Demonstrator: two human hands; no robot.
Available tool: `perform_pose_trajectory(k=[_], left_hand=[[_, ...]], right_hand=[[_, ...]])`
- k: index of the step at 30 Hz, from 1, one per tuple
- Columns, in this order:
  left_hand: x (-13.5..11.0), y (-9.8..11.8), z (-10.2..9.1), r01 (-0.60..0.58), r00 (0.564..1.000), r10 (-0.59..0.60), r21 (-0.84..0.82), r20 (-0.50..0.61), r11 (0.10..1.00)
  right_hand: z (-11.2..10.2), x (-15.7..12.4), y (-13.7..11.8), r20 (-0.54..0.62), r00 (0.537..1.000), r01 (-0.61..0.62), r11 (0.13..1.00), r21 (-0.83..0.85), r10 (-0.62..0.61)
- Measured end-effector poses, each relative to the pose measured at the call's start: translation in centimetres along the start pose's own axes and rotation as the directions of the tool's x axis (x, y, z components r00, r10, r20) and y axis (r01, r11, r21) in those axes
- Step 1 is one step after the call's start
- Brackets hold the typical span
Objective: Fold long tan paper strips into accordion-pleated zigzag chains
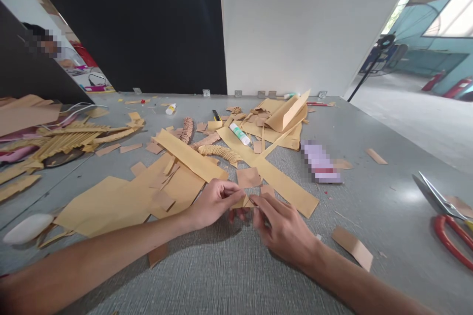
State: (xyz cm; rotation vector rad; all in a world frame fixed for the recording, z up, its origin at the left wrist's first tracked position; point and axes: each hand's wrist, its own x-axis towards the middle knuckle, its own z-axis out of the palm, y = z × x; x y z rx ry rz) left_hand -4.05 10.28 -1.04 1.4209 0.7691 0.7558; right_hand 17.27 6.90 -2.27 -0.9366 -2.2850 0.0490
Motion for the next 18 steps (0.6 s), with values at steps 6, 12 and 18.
perform_pose_trajectory(k=[6, 12, 18], left_hand=[[-0.5, 0.0, 0.3, -0.022, 0.999, 0.028, 0.17, -0.032, 0.985], [-0.6, 0.3, 0.3, -0.028, 0.999, 0.036, 0.236, -0.03, 0.971], [-0.7, 0.6, 0.5, -0.029, 0.996, 0.052, 0.3, -0.068, 0.954]], right_hand=[[-0.5, 1.2, -0.1, 0.238, 0.922, -0.366, 0.887, 0.281, 0.305], [-0.6, 1.8, 0.4, 0.356, 0.865, -0.482, 0.784, 0.391, 0.354], [-0.5, 1.7, 0.6, 0.352, 0.865, -0.484, 0.776, 0.404, 0.356]])
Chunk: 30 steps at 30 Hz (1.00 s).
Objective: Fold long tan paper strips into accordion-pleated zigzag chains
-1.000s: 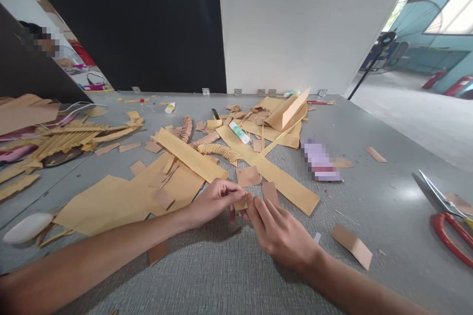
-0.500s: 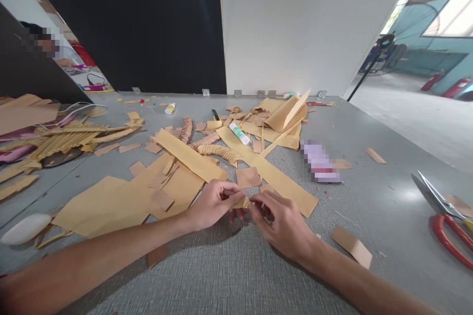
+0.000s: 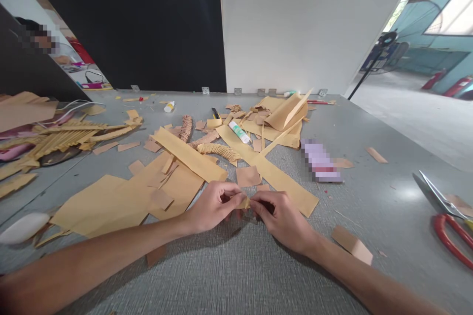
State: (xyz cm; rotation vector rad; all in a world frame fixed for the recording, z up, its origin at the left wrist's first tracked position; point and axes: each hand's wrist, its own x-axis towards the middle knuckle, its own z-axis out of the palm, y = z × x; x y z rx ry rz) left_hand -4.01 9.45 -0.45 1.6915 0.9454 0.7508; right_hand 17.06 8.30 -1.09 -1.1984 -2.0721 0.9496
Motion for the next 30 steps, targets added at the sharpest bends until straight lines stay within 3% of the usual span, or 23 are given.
perform_pose_trajectory(k=[30], left_hand=[[-0.21, 0.19, 0.05, -0.06, 0.998, 0.057, 0.11, 0.034, 0.992]], right_hand=[[0.07, -0.18, -0.47, 0.052, 0.999, 0.015, 1.0, -0.01, -0.014]])
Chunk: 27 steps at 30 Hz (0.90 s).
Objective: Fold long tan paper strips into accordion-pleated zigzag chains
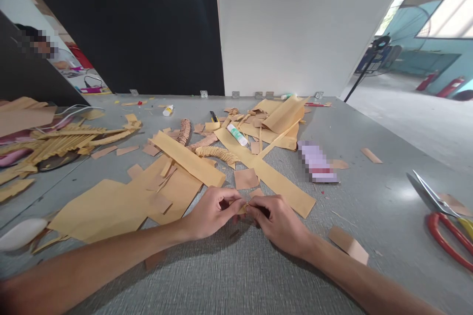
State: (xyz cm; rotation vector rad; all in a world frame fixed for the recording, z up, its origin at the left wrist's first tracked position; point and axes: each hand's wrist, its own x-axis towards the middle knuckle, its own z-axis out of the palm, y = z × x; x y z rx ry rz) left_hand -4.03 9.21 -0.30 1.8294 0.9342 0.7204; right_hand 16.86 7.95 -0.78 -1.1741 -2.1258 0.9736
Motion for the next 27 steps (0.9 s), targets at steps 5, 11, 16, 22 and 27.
perform_pose_trajectory(k=[5, 11, 16, 22, 27], left_hand=[[-0.1, 0.0, 0.0, 0.005, 1.0, -0.005, -0.032, 0.002, 0.999], [0.1, 0.0, 0.1, 0.03, 0.999, -0.029, -0.064, 0.021, 0.997], [0.2, 0.3, 0.1, 0.049, 0.998, -0.043, -0.136, 0.046, 0.989], [0.4, -0.1, 0.1, 0.049, 0.998, -0.039, -0.23, 0.047, 0.972], [0.6, -0.8, 0.3, 0.073, 0.997, -0.08, -0.355, -0.005, 0.932]], right_hand=[[-0.1, 0.0, -0.1, -0.005, 1.0, 0.023, 1.0, 0.012, -0.023], [0.0, 0.0, 0.0, -0.049, 0.998, 0.032, 0.999, -0.012, -0.033], [0.1, -0.1, 0.3, -0.096, 0.994, 0.048, 0.994, -0.095, -0.057], [0.4, -0.5, -0.7, -0.146, 0.989, 0.037, 0.999, -0.033, -0.041], [0.7, -0.5, -1.0, -0.265, 0.963, -0.039, 0.997, 0.069, 0.056]])
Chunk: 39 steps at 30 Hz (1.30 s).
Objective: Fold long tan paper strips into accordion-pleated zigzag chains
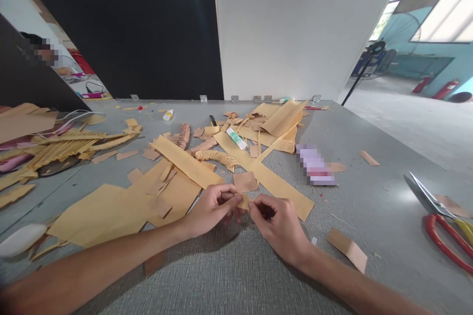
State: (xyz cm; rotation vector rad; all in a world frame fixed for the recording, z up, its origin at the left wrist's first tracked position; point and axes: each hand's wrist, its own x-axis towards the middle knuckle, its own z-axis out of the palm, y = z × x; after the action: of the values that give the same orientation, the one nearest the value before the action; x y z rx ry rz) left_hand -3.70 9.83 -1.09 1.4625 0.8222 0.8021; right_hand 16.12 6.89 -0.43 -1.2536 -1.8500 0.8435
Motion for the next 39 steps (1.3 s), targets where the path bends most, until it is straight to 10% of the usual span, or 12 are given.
perform_pose_trajectory(k=[8, 15, 21, 39], left_hand=[[-0.2, 0.1, 0.0, -0.034, 0.999, 0.037, 0.128, -0.018, 0.991], [-1.0, -0.2, 1.0, -0.175, 0.921, 0.322, 0.507, -0.218, 0.844], [-1.2, -0.1, 1.2, -0.355, 0.891, 0.449, 0.516, -0.066, 0.779], [-0.7, 0.7, 0.2, -0.051, 0.998, 0.059, 0.205, -0.036, 0.978]], right_hand=[[0.5, 0.1, 0.3, 0.091, 0.976, -0.214, 0.931, 0.296, 0.196], [1.0, 0.2, 0.0, 0.147, 0.947, -0.321, 0.86, 0.395, 0.286], [0.6, 0.4, 0.2, 0.147, 0.951, -0.31, 0.83, 0.465, 0.272], [0.5, 0.5, 0.1, 0.181, 0.956, -0.29, 0.849, 0.442, 0.233]])
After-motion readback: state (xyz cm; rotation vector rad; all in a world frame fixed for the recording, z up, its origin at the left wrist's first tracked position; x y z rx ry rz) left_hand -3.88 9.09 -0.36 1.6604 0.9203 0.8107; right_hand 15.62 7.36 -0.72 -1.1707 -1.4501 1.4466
